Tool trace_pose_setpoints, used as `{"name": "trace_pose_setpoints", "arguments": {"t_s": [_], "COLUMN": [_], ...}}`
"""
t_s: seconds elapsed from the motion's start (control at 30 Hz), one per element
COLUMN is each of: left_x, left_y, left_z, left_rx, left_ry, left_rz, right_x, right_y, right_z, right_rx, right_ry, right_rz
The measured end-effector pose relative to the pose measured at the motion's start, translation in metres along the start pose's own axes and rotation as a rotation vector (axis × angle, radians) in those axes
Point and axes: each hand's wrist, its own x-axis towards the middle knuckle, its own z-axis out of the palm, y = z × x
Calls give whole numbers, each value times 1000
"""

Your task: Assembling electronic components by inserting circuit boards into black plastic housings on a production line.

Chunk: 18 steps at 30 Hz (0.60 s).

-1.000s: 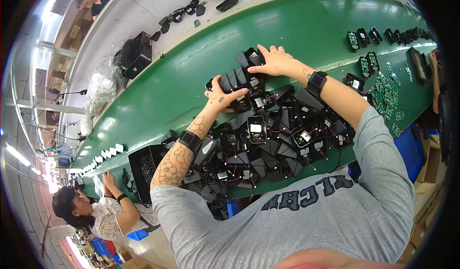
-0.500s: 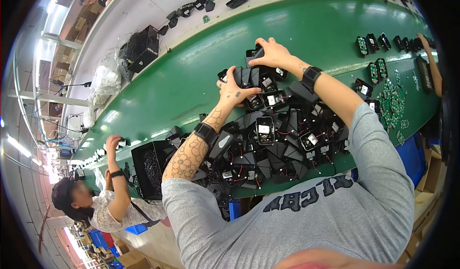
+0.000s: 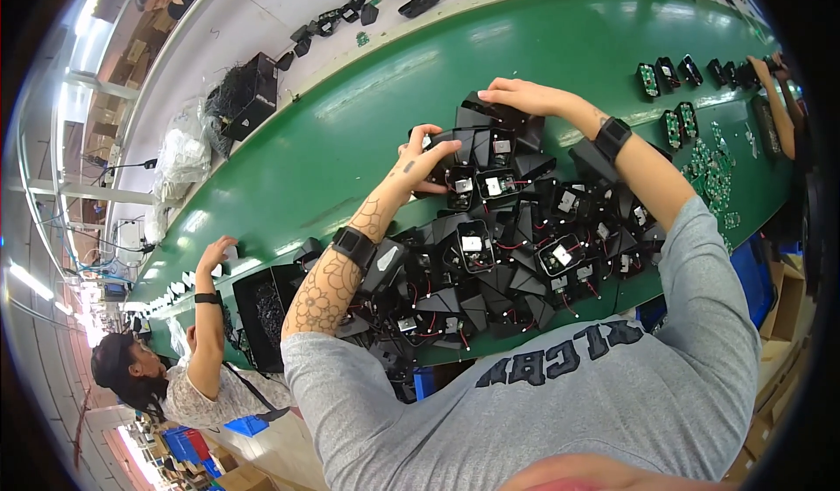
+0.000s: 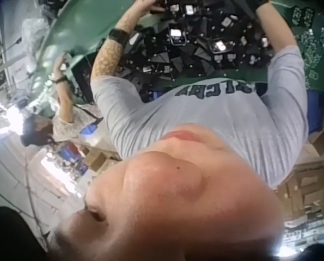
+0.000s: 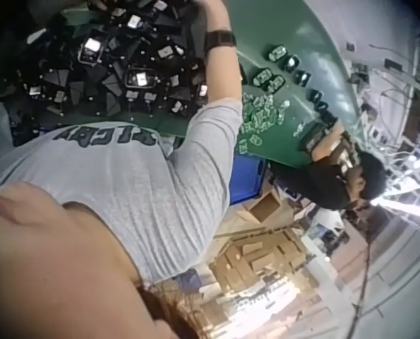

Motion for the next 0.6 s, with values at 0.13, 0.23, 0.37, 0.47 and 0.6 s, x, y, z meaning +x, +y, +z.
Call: {"name": "trace_pose_setpoints", "arguments": {"t_s": [0.13, 0.23, 0.37, 0.47, 0.6], "left_x": [5, 16, 13, 0, -6], "left_y": [24, 33, 27, 26, 24], "left_z": [11, 4, -6, 1, 21], "left_rx": [244, 290, 194, -32, -25], "left_ry": [61, -37, -222, -265, -194], "left_rz": [-71, -159, -22, -1, 74], "right_x": [-3, -8, -26, -42, -51], "right_y": [10, 0, -32, -6, 18], "right_z": [1, 5, -1, -12, -4], "right_rx": [-178, -182, -168, 142, 216], "right_ry": [113, 96, -26, -60, -12], "right_rz": [17, 84, 224, 75, -108]}}
